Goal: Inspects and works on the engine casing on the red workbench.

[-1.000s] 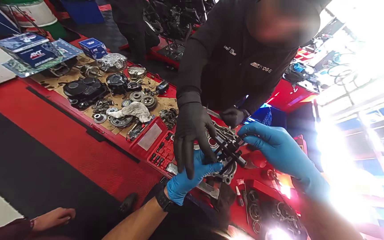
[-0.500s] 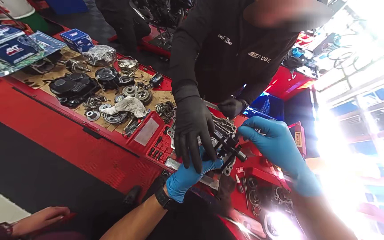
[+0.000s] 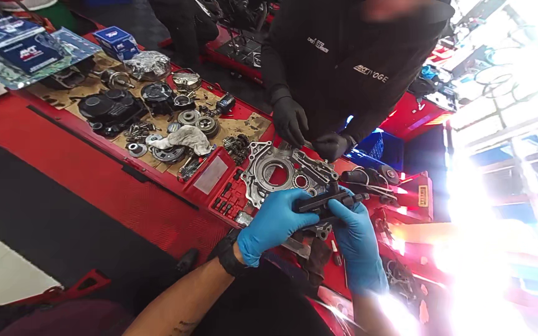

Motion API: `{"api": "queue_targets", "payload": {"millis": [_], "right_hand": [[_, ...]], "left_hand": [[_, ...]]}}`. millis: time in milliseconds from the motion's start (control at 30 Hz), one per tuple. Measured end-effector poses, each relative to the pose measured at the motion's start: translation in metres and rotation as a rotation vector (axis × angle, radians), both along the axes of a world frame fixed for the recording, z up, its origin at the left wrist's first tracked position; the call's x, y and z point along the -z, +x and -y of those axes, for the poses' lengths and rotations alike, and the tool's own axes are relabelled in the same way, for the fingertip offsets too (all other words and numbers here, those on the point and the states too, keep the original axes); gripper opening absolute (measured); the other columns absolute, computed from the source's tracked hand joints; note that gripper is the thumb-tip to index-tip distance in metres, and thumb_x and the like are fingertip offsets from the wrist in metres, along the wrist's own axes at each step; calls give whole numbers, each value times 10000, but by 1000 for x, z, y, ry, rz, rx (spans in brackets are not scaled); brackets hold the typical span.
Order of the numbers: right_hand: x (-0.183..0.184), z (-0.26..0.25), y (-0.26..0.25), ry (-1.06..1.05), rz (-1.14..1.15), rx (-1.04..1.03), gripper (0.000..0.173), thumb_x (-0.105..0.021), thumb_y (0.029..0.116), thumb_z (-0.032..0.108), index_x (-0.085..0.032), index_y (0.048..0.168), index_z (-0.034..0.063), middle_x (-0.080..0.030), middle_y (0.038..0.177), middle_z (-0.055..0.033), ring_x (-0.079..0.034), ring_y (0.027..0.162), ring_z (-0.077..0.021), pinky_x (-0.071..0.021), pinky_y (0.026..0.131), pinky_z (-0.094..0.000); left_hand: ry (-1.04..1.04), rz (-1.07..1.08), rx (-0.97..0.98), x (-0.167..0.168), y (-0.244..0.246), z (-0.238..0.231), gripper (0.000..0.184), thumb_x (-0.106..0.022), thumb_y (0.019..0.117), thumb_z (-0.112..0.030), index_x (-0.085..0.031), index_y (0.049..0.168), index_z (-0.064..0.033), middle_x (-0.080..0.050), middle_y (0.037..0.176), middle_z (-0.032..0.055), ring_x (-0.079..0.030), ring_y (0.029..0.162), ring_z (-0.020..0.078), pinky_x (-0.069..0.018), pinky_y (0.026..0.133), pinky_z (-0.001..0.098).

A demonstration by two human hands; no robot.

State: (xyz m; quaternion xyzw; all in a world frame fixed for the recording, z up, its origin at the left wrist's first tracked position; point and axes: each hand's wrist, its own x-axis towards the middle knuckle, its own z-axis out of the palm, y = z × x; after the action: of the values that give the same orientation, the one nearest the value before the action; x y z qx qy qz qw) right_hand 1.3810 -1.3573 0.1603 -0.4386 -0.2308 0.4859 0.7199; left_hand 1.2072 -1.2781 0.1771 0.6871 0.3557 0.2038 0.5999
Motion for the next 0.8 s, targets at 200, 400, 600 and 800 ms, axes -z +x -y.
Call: {"api": "queue_targets", "payload": {"millis": [200,400,600,800], "right_hand": [[18,15,-18,-8,-223,32,527,-707,847,-55,-567,1354,-20,-704,1149,-179,-720,982,-215,-619,865,-383],[24,9,-17,-31,-396,163,441,-655,852,-89,-594,1286,-40,-717,1060,-191,-733,870,-215,-634,772,-360],[15,6,-11,-94,-268,260,342,-685,815,-120,-620,1147,-73,-722,942,-190,-725,780,-202,-635,716,-344],[13,8,-7,-94,-267,253,327,-688,808,-112,-616,1124,-73,-728,902,-189,-726,732,-206,-633,667,-339]], "left_hand": [[172,8,-61,1,8,-2,207,-789,889,-239,-755,1062,-130,-759,975,-48,-710,910,17,-600,846,234],[371,-10,-31,1,8,-5,308,-763,908,-227,-730,1182,-92,-745,1105,4,-703,1008,63,-587,920,271],[569,-40,-167,20,3,-5,275,-583,1037,-310,-758,1033,-98,-738,858,-18,-693,745,47,-598,703,251],[451,9,-76,16,2,0,244,-643,998,-235,-698,1159,-60,-717,951,25,-679,815,81,-589,770,274]]}}
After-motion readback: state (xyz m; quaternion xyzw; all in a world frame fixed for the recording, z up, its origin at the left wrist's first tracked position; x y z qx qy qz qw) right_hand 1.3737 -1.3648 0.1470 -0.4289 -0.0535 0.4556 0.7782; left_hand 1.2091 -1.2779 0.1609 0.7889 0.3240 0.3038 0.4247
